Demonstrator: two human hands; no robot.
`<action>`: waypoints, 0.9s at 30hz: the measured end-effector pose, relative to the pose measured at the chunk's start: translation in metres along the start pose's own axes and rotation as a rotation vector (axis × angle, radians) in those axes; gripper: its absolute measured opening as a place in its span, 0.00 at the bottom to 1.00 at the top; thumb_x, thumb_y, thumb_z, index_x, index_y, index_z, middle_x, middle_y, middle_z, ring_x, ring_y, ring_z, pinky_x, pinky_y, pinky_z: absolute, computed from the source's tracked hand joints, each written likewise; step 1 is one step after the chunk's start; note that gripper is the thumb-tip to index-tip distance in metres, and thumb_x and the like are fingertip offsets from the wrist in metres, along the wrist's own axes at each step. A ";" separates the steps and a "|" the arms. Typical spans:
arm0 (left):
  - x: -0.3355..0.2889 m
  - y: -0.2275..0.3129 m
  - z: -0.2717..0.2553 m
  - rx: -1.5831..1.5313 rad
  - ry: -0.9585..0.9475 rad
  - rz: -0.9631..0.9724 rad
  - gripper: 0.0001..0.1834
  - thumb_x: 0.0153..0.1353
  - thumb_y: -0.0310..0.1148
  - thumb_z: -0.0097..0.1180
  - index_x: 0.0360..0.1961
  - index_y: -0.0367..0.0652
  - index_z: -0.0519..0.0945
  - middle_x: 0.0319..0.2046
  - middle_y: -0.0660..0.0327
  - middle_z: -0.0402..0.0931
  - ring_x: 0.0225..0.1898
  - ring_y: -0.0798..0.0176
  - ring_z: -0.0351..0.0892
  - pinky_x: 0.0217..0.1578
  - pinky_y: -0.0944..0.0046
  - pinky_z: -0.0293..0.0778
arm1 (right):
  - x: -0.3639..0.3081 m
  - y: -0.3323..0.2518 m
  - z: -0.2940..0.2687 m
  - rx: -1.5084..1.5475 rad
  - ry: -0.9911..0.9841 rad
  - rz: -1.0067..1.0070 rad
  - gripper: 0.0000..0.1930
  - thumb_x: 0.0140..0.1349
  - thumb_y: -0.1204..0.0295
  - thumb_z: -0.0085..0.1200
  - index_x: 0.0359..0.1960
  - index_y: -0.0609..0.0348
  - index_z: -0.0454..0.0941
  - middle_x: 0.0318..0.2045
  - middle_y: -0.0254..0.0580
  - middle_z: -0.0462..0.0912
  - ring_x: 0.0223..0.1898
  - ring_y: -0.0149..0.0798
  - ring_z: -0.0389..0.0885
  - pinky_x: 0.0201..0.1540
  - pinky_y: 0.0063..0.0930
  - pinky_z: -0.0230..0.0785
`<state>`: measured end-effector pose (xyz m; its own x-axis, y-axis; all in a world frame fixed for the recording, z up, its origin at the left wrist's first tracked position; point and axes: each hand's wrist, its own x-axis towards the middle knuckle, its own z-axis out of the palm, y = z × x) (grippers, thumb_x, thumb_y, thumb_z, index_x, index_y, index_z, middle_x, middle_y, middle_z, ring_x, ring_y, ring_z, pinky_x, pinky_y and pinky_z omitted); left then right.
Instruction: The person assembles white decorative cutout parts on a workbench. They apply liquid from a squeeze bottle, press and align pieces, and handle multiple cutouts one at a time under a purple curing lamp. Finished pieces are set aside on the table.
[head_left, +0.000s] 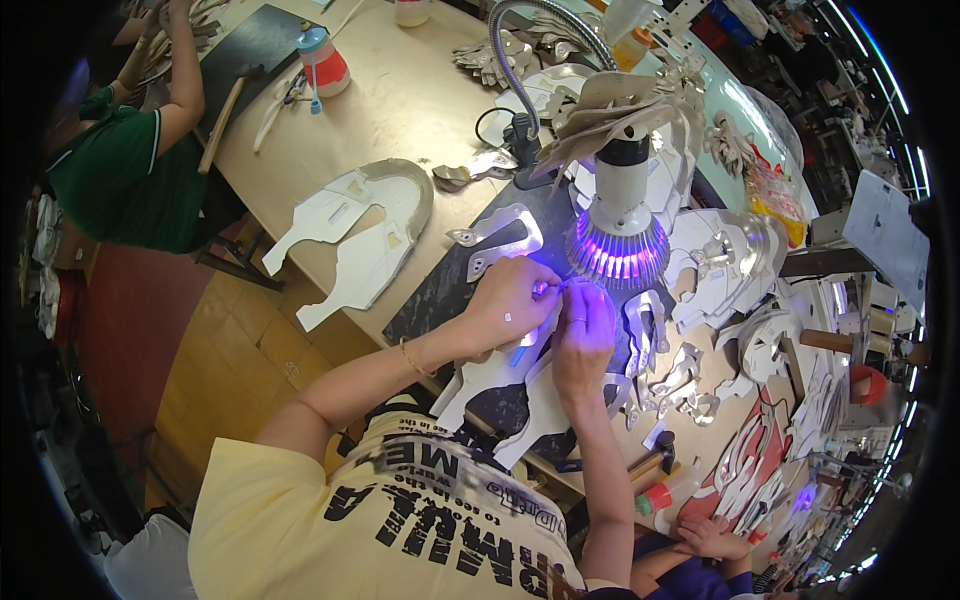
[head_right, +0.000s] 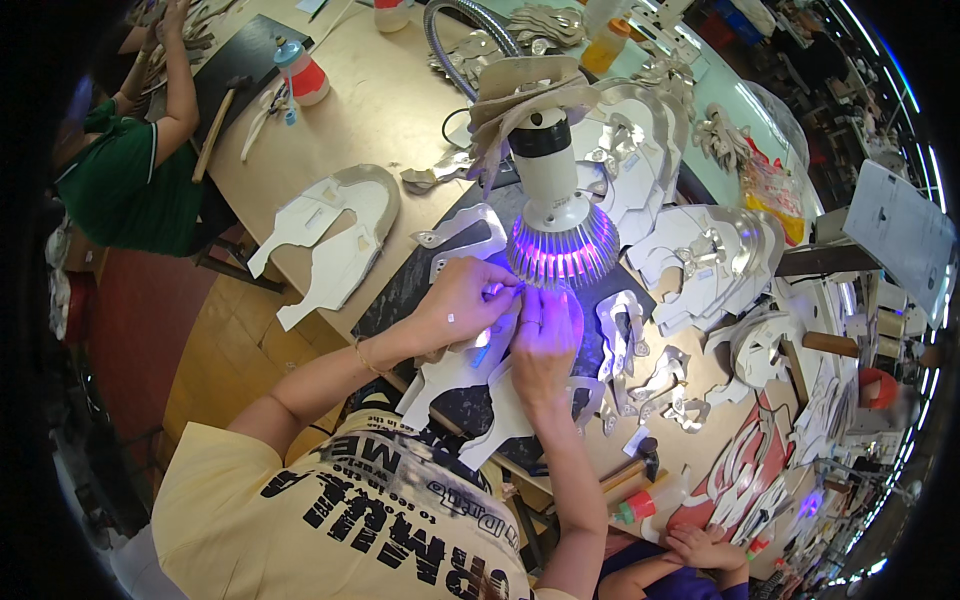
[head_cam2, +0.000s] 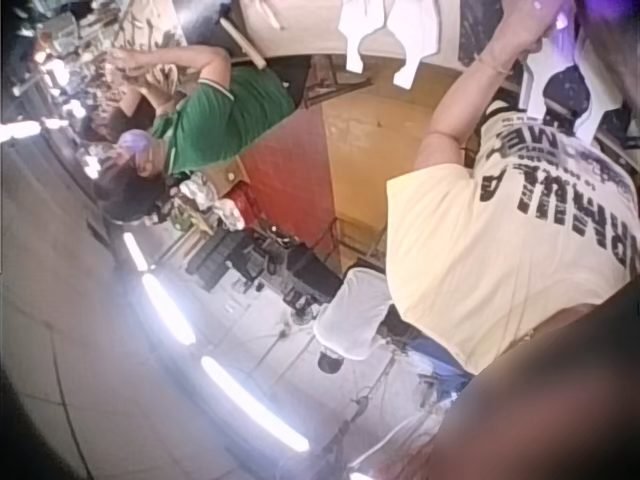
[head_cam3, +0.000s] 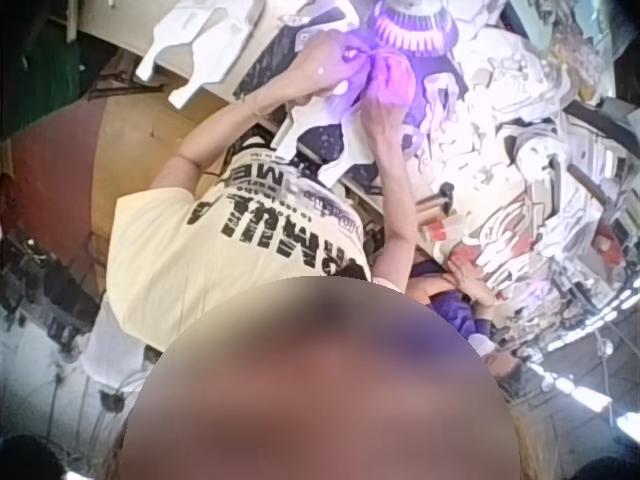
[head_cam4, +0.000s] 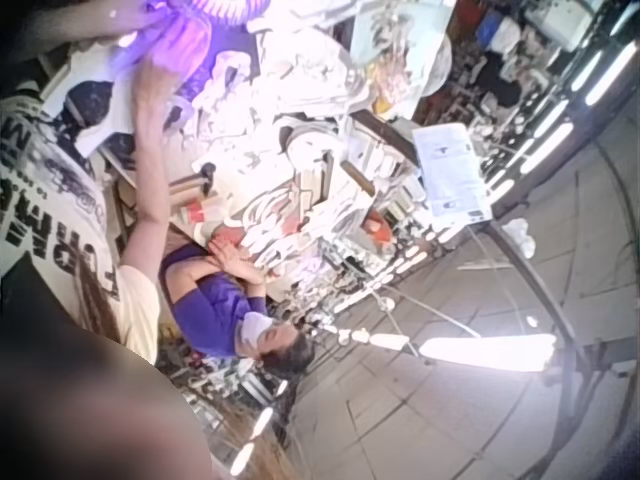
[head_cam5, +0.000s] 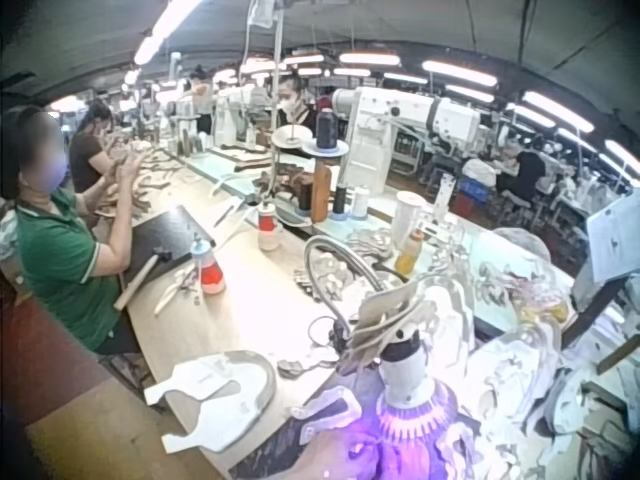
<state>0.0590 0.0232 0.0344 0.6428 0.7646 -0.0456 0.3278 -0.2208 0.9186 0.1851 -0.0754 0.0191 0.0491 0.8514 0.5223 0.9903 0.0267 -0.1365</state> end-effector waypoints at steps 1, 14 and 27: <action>0.000 0.000 0.001 -0.006 0.002 -0.021 0.13 0.57 0.33 0.59 0.37 0.34 0.85 0.25 0.46 0.81 0.24 0.52 0.82 0.30 0.58 0.75 | 0.000 -0.001 0.000 -0.014 0.002 -0.006 0.15 0.54 0.78 0.57 0.45 0.69 0.78 0.39 0.50 0.79 0.43 0.50 0.80 0.51 0.47 0.70; 0.004 -0.011 0.007 -0.137 0.000 -0.071 0.12 0.58 0.32 0.60 0.36 0.33 0.86 0.25 0.52 0.84 0.27 0.66 0.81 0.33 0.62 0.76 | 0.001 -0.008 0.013 -0.134 0.054 0.008 0.12 0.54 0.80 0.56 0.41 0.67 0.76 0.39 0.48 0.79 0.41 0.49 0.80 0.47 0.42 0.72; 0.006 -0.012 0.008 -0.102 0.020 -0.006 0.13 0.55 0.33 0.62 0.35 0.33 0.86 0.25 0.50 0.83 0.26 0.62 0.83 0.32 0.62 0.77 | -0.005 0.001 0.006 -0.086 -0.009 -0.009 0.17 0.55 0.75 0.56 0.47 0.68 0.78 0.39 0.49 0.79 0.42 0.49 0.80 0.48 0.41 0.73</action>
<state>0.0649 0.0257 0.0196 0.6268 0.7780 -0.0439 0.2584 -0.1544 0.9536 0.1852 -0.0764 0.0117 0.0392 0.8561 0.5153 0.9982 -0.0104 -0.0587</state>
